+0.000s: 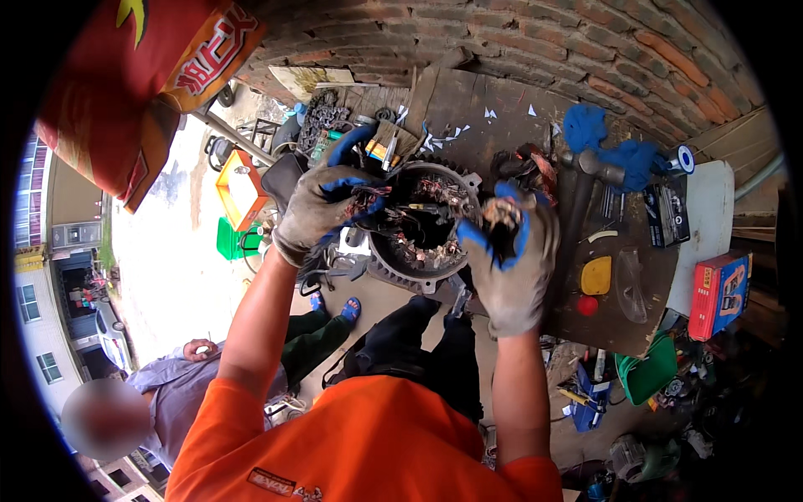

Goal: The person disassembles a motor component on a cluttered workbench, using a hammer to strike a metal shaft and remove parts. They then use pliers to pull out copper windings and debris from the motor casing.

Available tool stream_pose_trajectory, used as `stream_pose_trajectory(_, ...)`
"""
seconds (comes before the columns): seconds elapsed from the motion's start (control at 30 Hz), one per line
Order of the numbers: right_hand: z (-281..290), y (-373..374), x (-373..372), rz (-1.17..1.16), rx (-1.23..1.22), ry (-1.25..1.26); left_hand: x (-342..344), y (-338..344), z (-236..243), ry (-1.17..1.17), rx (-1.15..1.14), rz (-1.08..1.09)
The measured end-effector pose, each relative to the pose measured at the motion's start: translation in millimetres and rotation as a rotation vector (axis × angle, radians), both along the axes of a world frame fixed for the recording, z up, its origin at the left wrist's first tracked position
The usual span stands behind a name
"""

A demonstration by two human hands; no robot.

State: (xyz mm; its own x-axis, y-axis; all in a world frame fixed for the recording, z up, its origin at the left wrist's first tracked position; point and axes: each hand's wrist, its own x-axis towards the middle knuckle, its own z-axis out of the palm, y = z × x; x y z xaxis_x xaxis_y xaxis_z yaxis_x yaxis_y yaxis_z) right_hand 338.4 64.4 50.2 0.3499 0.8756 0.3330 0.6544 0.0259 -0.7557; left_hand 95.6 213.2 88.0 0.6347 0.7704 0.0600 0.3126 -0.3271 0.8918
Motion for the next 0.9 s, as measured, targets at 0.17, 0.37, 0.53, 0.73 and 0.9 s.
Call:
stream_pose_trajectory(0.17, 19.8, 92.2, 23.1, 0.097, -0.167, -0.232, -9.8, 9.7, -6.8, 0.089, 0.012, -0.001)
stream_pose_trajectory(0.37, 22.6, 115.5, 31.0, 0.295, -0.433, -0.119, 18.5, -13.7, 7.3, 0.078, 0.061, 0.159)
stream_pose_trajectory(0.53, 16.6, 114.3, 24.5, 0.212, -0.305, -0.071, 34.6, -50.1, 45.5, 0.579, 0.572, 0.159)
stream_pose_trajectory(0.73, 4.3, 112.0, 20.9, 0.132, -0.187, -0.171, 68.3, -74.0, 80.1, 0.909, 0.823, -0.016)
stream_pose_trajectory(0.9, 11.5, 112.2, 25.2, 0.212, -0.318, -0.108, 54.1, -52.7, 63.3, 0.672, 0.837, 0.086)
